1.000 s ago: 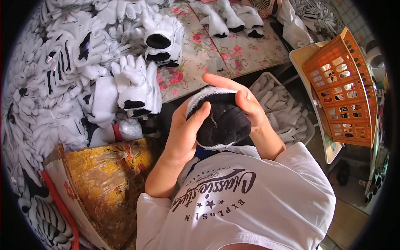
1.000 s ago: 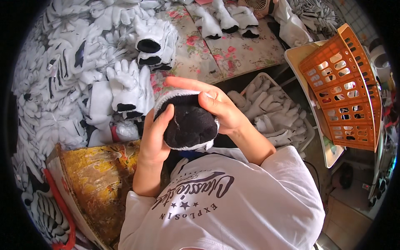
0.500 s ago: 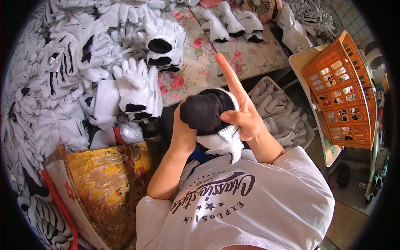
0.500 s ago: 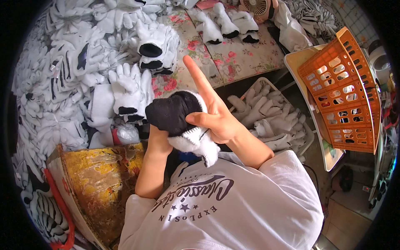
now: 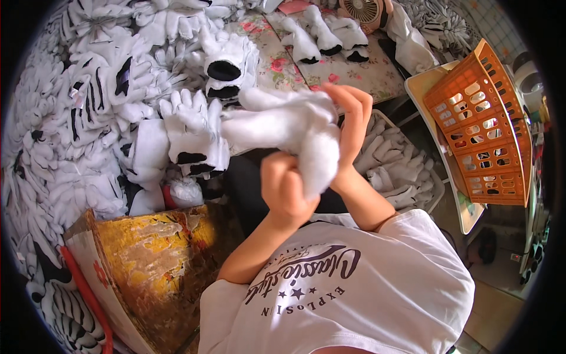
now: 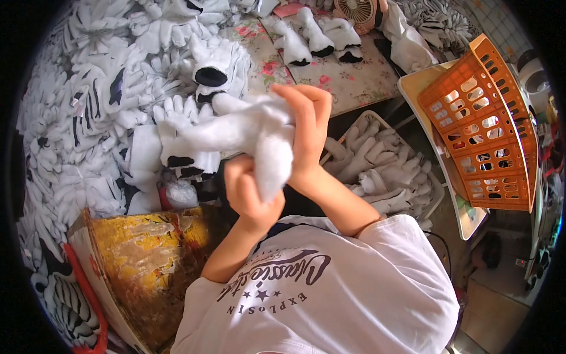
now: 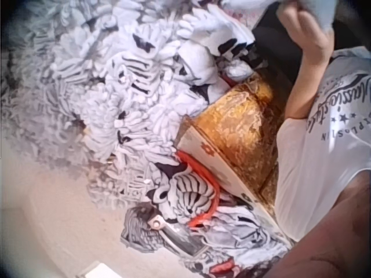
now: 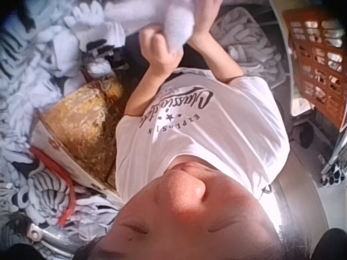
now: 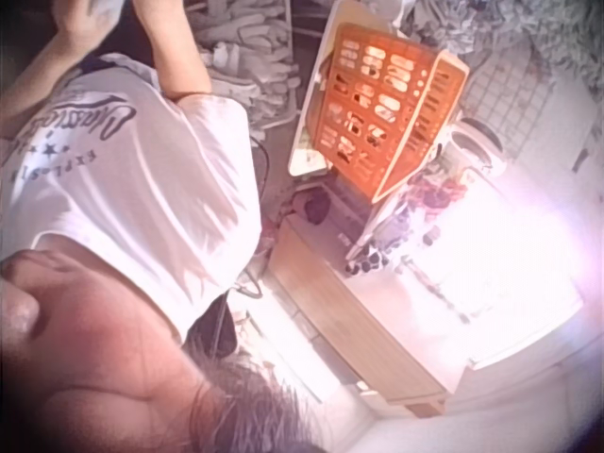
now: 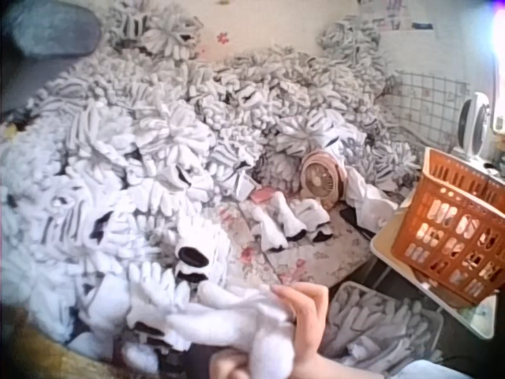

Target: Turning fabric glove components inside out and organizing them on a workbench.

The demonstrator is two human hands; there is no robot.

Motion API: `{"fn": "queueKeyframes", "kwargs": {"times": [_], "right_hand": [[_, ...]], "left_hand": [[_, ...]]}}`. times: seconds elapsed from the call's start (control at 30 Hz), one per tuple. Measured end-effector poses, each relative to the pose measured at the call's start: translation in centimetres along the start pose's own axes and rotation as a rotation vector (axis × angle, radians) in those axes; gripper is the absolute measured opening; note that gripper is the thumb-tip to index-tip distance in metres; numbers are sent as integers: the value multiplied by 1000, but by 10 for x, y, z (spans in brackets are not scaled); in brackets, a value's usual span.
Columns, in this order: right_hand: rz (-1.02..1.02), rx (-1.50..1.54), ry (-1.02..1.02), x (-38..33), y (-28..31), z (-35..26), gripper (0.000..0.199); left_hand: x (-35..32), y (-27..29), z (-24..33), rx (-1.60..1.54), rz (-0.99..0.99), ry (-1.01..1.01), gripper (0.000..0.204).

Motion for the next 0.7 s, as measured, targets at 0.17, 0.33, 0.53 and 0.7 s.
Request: {"fn": "queueKeyframes", "kwargs": {"times": [0.17,0.33,0.53,0.7], "right_hand": [[-91,308,-422,-46,-34,31,53],[13,267,-186,-27,-18,15,28],[83,99,69,-21,-6,-6,36],[-249,433,-279,-15,-25,34,28]], "left_hand": [[-4,14,-41,-68,152,125,28],[-2,17,-26,48,280,65,45],[10,12,-51,-367,-27,382,21],[-7,3,-58,-820,-371,590,19]]}}
Point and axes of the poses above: each hand's wrist, its own x-axis towards the middle knuckle, its own y-axis out of the back of the hand, z = x × y, the point moved 9 cm from there along x, towards the middle knuckle, and after that the axes turned 6 degrees about -z, right-handed, at the moved point
